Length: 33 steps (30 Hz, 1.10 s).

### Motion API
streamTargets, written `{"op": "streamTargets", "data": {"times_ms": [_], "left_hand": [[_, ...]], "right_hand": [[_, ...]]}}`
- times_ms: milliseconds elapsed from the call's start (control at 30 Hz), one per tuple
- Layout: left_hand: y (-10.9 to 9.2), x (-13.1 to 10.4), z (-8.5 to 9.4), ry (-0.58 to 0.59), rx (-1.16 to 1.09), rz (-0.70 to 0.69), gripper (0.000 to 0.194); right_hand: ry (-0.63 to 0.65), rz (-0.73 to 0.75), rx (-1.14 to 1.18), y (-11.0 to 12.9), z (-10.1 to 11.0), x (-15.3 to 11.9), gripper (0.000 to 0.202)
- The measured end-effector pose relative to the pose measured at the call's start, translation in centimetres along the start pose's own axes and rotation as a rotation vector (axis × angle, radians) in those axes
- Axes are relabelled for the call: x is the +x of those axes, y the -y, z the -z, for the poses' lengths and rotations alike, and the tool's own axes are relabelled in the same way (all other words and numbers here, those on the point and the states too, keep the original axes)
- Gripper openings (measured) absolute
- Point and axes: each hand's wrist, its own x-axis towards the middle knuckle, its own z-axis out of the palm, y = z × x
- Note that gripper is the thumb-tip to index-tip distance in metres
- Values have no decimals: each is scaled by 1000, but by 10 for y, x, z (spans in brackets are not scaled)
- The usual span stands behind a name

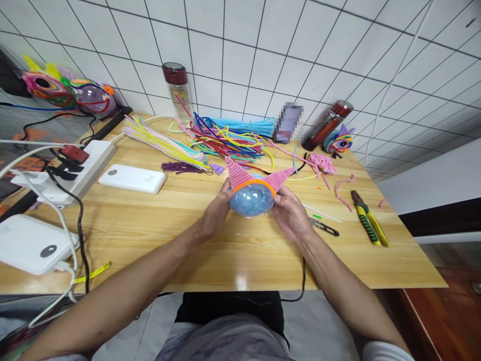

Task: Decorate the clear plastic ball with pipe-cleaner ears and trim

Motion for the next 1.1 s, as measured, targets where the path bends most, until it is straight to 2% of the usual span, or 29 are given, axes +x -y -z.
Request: {"op": "streamTargets", "data": {"times_ms": [133,367,567,800,933,1100], "left_hand": [[4,1,2,6,-11,-16,68],[12,-1,10,85,19,-41,70],[24,4,21,147,178,-168,68],[9,-3,13,220,327,-256,66],[1,-7,9,214,370,-248,71],[-1,-8,6,184,321,-283,64]], "right_hand": [[-3,-7,11,-1,0,1,35],[-8,-25,6,1,4,2,32],[28,-29,22,0,7,3,24],[17,-28,35,-3,12,5,22],[21,-23,23,-5,17,6,20],[14,-23,-24,-3,13,4,20]]}}
